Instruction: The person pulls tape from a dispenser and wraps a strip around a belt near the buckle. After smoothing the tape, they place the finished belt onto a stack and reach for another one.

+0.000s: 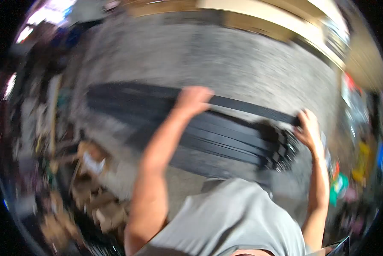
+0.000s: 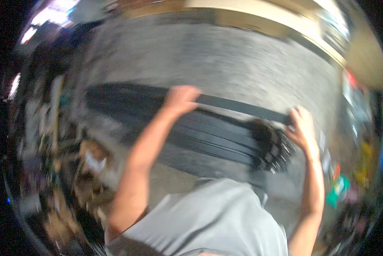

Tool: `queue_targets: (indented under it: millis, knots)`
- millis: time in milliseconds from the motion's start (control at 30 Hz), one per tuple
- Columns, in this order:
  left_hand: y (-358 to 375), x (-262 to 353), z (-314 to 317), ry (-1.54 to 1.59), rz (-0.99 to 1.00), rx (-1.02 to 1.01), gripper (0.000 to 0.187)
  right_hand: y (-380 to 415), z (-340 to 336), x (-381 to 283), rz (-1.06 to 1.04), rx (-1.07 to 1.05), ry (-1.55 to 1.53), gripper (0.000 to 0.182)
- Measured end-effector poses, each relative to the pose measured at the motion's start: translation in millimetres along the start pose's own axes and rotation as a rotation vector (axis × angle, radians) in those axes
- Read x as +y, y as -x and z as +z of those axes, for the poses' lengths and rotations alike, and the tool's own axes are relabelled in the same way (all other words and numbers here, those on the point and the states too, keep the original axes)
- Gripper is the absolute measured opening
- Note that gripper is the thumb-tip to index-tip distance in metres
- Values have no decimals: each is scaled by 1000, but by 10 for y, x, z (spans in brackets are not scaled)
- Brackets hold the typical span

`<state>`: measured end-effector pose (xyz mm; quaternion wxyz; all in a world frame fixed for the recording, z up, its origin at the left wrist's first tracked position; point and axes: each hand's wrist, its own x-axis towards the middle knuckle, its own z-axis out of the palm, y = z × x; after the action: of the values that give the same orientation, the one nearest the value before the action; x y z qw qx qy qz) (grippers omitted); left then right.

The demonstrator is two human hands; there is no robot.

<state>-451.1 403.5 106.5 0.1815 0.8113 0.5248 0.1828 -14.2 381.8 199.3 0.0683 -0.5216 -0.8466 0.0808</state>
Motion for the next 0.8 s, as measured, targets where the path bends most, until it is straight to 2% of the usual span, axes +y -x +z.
queue_targets:
  millis: [33,67,100,133,200,267,333,467,567,633,733,800]
  knots:
    - [19,103,-370,-116,-126,-136,37,112,-135,-9,6,-39,-25,45]
    - [121,68,-558,-249,-181,-56,37,185,-343,-70,75,-171,-56,45]
    - [268,-98,-687,-278,-183,100,41,315,-390,-44,62,-131,-91,45]
    - [408,-200,-854,-338,-219,185,40,438,-452,-31,69,-99,-257,48]
    - [824,-637,-1070,-492,-268,261,48,745,-466,-44,124,-2,-420,49]
    - [1189,-1094,-1260,-580,-256,396,45,920,-573,-52,136,-107,-384,49]
    - [1462,-1172,-1586,-601,-273,476,38,1196,-612,-49,173,-78,-333,47]
    - [1943,-1306,-2110,-774,-264,628,35,1727,-614,13,268,-131,-275,44]
    - [2354,-1608,-2411,-854,-349,631,37,2174,-430,70,344,-163,-238,43]
    - [2416,-1430,-2477,-983,-518,619,39,2453,-257,103,393,-196,-224,43]
    - [2562,-1474,-2604,-1104,-544,545,39,2781,9,77,493,-279,-221,43]
    - [2636,-1632,-2593,-1116,-508,577,43,2949,243,62,551,-288,-227,43]
